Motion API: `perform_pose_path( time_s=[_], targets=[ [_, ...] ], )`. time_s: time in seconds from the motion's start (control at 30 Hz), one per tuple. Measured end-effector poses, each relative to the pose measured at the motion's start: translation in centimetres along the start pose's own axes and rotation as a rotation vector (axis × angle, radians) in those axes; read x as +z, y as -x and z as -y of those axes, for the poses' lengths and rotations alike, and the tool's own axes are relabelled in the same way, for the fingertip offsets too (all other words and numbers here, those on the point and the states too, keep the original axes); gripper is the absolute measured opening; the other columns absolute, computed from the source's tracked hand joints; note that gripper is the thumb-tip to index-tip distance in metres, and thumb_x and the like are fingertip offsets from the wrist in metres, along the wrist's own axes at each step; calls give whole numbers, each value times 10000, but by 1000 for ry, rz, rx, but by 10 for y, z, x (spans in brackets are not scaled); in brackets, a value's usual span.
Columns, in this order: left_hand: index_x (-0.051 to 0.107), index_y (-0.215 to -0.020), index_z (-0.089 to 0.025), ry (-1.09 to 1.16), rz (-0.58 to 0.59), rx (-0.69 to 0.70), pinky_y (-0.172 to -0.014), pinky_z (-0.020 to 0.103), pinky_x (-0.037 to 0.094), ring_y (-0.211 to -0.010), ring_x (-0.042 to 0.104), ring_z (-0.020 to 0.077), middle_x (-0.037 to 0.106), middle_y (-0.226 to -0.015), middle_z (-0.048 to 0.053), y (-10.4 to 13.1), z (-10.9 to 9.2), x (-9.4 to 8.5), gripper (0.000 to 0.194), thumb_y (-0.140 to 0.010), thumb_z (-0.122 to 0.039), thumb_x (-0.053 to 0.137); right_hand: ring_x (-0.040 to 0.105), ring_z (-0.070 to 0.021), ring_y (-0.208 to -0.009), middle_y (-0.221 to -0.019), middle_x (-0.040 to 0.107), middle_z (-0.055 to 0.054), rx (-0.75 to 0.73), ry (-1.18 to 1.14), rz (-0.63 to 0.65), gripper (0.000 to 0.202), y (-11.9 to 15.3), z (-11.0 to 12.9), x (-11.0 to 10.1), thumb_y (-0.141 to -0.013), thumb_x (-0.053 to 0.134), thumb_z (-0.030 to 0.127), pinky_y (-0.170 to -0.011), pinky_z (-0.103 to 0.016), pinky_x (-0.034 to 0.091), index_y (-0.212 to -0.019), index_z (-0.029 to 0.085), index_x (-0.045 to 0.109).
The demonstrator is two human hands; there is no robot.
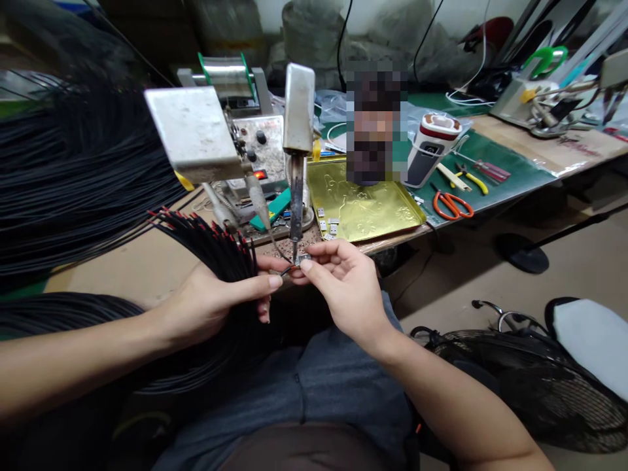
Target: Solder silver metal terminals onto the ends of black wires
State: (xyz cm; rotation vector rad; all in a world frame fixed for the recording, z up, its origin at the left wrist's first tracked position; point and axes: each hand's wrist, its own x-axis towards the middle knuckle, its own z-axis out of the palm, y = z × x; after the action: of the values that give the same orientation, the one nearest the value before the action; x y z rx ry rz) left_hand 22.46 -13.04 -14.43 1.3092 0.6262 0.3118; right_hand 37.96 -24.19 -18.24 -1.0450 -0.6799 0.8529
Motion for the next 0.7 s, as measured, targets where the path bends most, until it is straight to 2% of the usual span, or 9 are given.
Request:
perform_pose_path(
  time_s=[0.23,0.7],
  targets=[
    [717,-1010,-88,13,1,-13,-498,234,591,-504,613,120,660,-652,-2,-1,0,-2,338,-780,-294,855,776,-127,-745,-846,769,-30,0,-11,-12,233,0,1,3,-845,855,219,-737,-175,649,-988,125,697],
    [713,-987,-85,63,-12,-7,-463,233,579,-486,596,119,638,-604,-14,0,-3,0,293,-761,-218,845,782,-173,-767,-843,773,-41,-12,-16,-19,237,1,-1,3,-829,868,232,-761,-266,670,-978,137,710]
  ],
)
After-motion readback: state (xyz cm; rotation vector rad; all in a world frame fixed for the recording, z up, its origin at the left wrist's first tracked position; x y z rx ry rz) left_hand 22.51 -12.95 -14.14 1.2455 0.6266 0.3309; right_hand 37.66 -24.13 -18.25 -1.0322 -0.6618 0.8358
